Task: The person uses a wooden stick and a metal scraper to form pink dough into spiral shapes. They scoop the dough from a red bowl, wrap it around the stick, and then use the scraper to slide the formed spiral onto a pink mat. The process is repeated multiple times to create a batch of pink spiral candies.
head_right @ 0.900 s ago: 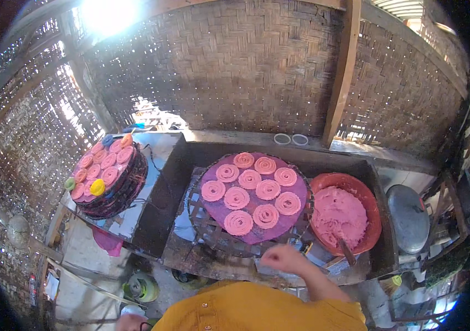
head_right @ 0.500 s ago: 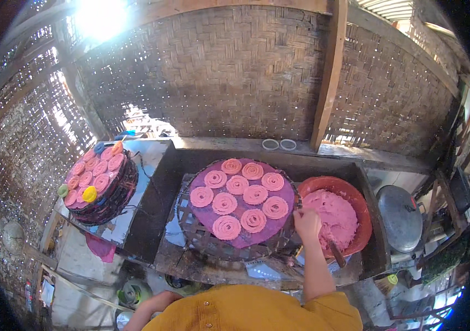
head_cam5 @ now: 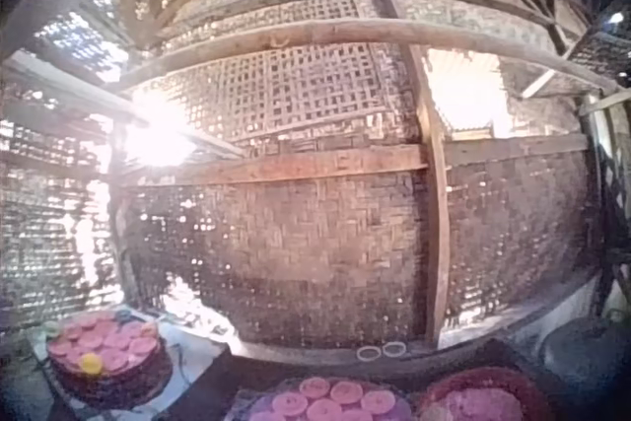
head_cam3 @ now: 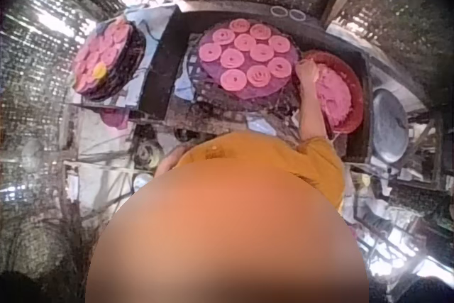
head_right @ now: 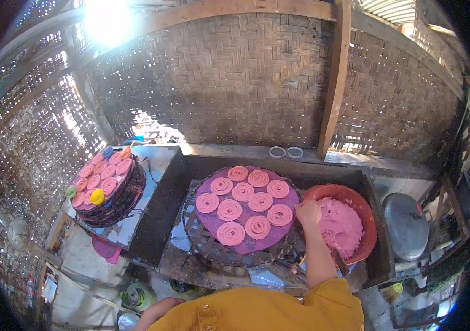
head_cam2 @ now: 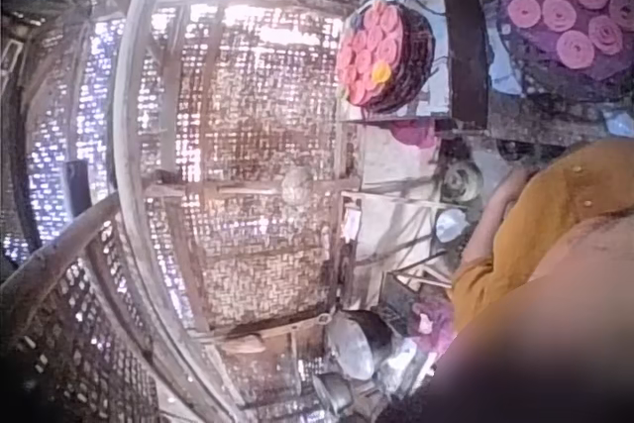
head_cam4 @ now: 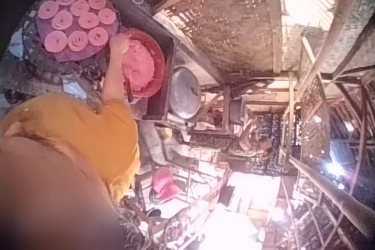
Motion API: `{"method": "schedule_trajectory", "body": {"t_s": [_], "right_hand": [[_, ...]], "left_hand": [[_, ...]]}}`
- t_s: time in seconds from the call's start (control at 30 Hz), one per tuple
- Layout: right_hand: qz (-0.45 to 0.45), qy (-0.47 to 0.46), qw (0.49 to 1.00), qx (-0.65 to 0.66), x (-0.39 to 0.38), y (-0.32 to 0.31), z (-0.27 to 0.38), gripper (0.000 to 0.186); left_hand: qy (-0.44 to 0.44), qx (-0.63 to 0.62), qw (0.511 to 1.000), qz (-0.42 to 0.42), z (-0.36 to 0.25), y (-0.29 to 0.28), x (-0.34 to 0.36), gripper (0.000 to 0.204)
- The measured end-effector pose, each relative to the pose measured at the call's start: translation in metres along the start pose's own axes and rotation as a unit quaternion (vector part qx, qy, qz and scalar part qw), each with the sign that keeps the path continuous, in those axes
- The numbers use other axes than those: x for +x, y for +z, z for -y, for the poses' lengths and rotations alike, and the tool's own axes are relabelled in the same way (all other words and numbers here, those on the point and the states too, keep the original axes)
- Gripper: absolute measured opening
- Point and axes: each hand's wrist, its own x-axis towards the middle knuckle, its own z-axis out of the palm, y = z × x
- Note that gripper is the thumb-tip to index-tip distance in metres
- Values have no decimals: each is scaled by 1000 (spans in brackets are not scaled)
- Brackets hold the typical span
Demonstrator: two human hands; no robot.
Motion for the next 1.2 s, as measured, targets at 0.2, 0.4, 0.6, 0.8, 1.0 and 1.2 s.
{"method": "schedule_trajectory", "body": {"t_s": [0.2,0.4,0.6,0.8,1.0,1.2], "right_hand": [[-80,-49,995,39,13,23,-11,22],[-108,-42,991,66,17,25,-6,22],[-114,-42,987,104,13,10,-5,22],[98,-233,958,136,-83,-70,11,20],[596,-314,737,-53,-193,-20,-62,27],[556,-229,742,298,-225,-45,-81,47]], "left_hand": [[-35,7,999,5,-7,1,-3,35],[-64,6,998,-11,9,12,-2,36],[-20,22,1000,0,45,20,3,39],[-37,83,993,77,37,14,-17,44],[-26,66,994,81,79,32,-21,43],[29,26,996,74,103,55,-13,40]]}}
